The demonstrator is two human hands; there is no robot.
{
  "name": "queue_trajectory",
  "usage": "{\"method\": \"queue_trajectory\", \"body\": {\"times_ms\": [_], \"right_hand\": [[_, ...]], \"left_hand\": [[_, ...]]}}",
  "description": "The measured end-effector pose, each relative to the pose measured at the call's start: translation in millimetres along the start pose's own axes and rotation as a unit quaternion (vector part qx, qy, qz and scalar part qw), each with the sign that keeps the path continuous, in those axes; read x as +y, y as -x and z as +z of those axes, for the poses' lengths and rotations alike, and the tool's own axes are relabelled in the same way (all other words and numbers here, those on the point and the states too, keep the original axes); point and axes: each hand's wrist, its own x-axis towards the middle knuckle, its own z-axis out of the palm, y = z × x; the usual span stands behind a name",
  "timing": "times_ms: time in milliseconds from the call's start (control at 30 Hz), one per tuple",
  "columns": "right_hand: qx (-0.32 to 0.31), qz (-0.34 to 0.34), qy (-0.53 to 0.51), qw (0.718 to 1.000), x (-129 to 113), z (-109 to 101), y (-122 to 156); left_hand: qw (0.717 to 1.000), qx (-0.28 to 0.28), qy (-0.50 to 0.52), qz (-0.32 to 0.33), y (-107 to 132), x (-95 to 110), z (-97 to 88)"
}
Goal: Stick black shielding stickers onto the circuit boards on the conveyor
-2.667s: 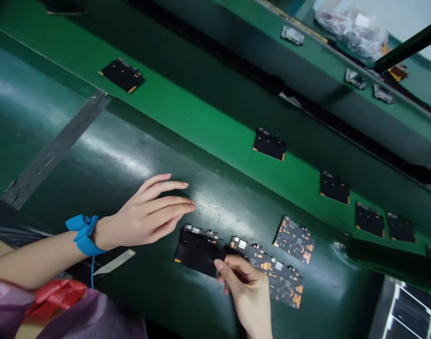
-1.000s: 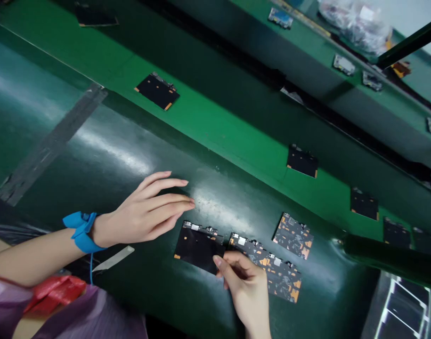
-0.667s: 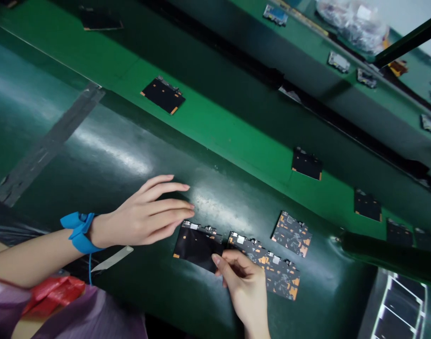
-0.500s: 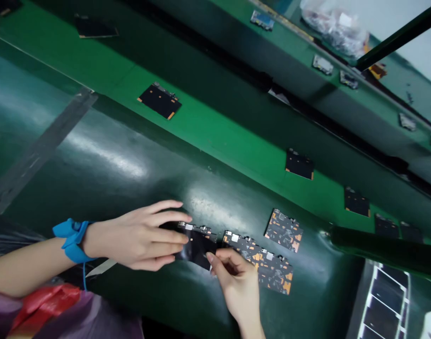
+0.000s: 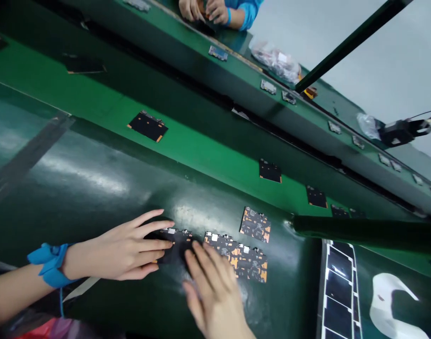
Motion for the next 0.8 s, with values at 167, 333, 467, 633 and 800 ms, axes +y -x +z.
{"method": "queue_trajectory", "body": {"times_ms": [167, 333, 467, 633, 800], "right_hand": [[-0.097, -0.07, 0.111, 0.987, 9.2, 28.5, -26.1], [-0.16, 0.049, 0.088, 0.982, 76.3, 30.4, -103.3], [-0.079, 0.092, 0.104, 0.987, 114.4, 14.7, -146.5], [0.09, 0.203, 0.14, 0.965, 129.6, -47.9, -83.5], [0.126, 0.455, 0.194, 0.86, 164.8, -85.1, 72.3]], "left_hand": [[0.995, 0.096, -0.01, -0.014, -3.4, -2.6, -13.3], [0.993, 0.109, -0.033, -0.025, -2.4, -11.0, -17.4], [0.994, 0.102, -0.041, -0.021, -2.1, -15.9, -18.2], [0.994, 0.101, -0.034, -0.018, -3.2, -12.3, -19.8], [0.994, 0.102, -0.039, -0.008, -4.3, -6.4, -16.5]]}}
